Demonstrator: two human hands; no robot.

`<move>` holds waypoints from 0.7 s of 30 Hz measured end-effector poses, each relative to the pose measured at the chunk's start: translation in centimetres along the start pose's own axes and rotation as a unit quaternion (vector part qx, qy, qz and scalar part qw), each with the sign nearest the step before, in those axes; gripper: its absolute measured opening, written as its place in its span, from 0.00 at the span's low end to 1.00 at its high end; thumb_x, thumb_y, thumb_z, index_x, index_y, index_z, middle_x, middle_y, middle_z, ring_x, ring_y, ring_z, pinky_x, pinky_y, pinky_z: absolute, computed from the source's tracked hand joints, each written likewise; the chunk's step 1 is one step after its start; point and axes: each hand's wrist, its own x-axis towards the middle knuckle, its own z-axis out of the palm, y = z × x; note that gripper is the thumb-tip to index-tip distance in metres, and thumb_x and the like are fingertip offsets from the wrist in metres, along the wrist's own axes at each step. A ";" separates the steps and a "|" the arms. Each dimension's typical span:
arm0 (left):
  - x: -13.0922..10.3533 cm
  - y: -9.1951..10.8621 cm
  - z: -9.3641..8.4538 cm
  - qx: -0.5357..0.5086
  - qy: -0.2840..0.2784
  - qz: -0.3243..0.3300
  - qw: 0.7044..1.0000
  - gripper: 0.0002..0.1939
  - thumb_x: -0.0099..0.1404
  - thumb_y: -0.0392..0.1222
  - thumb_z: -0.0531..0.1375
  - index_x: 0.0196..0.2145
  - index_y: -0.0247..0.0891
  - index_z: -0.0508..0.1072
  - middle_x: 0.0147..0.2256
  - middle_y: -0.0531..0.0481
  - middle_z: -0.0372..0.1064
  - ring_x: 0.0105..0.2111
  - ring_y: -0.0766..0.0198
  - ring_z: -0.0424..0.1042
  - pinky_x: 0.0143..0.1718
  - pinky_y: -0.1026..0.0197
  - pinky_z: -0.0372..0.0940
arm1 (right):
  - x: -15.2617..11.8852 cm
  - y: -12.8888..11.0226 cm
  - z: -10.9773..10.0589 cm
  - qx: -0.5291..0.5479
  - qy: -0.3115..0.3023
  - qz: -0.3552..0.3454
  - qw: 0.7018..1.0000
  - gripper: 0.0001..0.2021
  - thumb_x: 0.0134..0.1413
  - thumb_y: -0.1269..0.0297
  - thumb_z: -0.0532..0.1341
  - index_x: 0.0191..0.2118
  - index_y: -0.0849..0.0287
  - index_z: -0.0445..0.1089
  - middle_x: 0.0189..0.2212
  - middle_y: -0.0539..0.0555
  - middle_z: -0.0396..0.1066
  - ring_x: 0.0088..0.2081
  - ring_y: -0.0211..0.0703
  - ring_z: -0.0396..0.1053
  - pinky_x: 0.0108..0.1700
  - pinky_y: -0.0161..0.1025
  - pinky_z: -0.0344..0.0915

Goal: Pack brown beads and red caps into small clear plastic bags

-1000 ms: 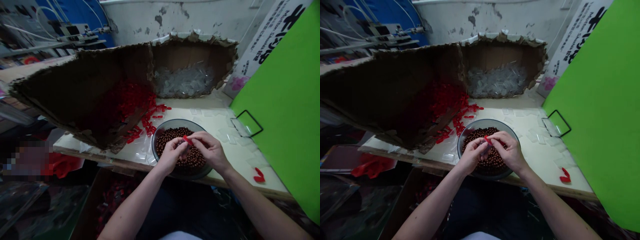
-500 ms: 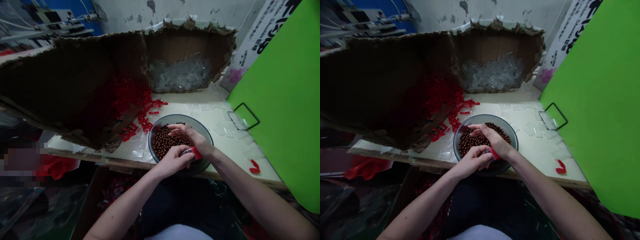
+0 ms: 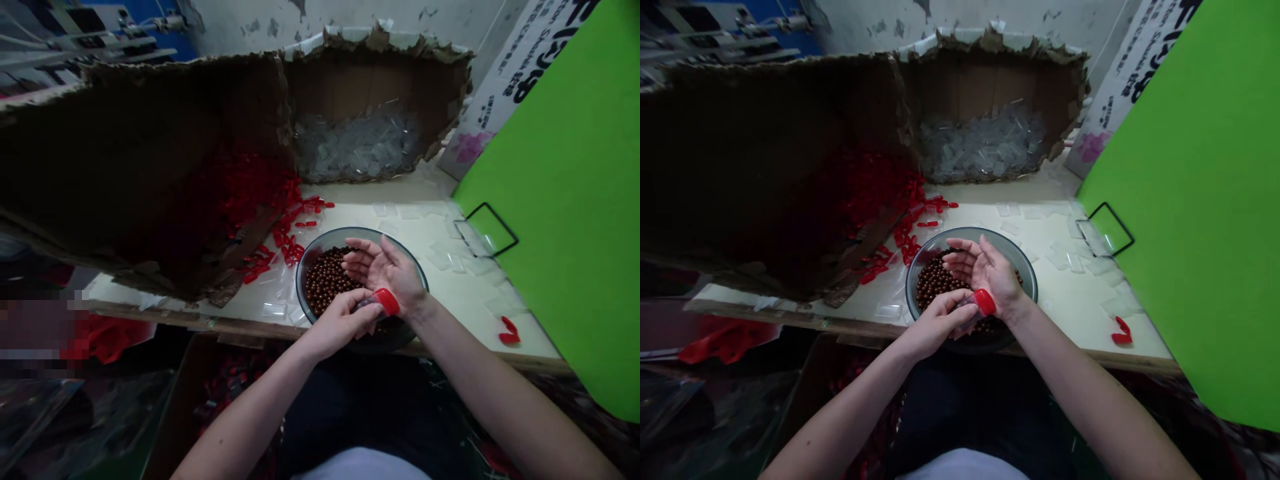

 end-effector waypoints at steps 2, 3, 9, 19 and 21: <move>-0.1 0.1 0.0 0.008 -0.005 -0.005 1.000 0.15 0.64 0.52 0.55 0.34 0.35 0.67 0.22 0.56 0.60 0.19 0.74 0.54 0.21 0.68 0.47 | 0.1 -0.1 0.0 -0.017 0.001 -0.012 1.000 0.25 0.63 0.46 0.44 0.46 0.55 0.72 0.37 0.53 0.76 0.41 0.40 0.72 0.51 0.41 0.64; -0.2 0.1 0.0 0.013 -0.007 -0.007 1.000 0.15 0.64 0.51 0.55 0.35 0.35 0.67 0.23 0.56 0.60 0.20 0.74 0.54 0.21 0.68 0.48 | 0.0 -0.1 0.1 -0.039 -0.002 -0.015 0.999 0.25 0.63 0.46 0.45 0.46 0.55 0.73 0.37 0.53 0.76 0.41 0.40 0.72 0.51 0.41 0.63; -0.6 0.2 0.2 0.022 -0.012 -0.009 1.000 0.13 0.64 0.48 0.55 0.34 0.34 0.67 0.23 0.55 0.60 0.21 0.73 0.56 0.23 0.68 0.50 | -0.5 0.3 0.9 -0.210 0.014 -0.084 0.974 0.24 0.63 0.46 0.47 0.46 0.55 0.73 0.36 0.54 0.76 0.42 0.43 0.72 0.51 0.43 0.63; -0.6 2.0 0.2 -0.050 -0.015 0.006 0.999 0.15 0.62 0.51 0.57 0.34 0.34 0.67 0.22 0.56 0.60 0.20 0.74 0.55 0.20 0.69 0.48 | -0.2 -1.2 2.2 -0.125 0.114 -0.134 0.976 0.23 0.62 0.48 0.48 0.38 0.57 0.76 0.32 0.54 0.76 0.35 0.40 0.73 0.45 0.40 0.67; -0.7 3.1 0.0 -0.079 -0.003 0.006 0.997 0.15 0.61 0.52 0.59 0.33 0.35 0.67 0.21 0.57 0.59 0.18 0.75 0.54 0.19 0.69 0.48 | 0.1 -1.9 2.3 -0.060 0.142 -0.118 0.981 0.21 0.61 0.49 0.50 0.37 0.57 0.76 0.30 0.53 0.76 0.34 0.38 0.73 0.43 0.38 0.68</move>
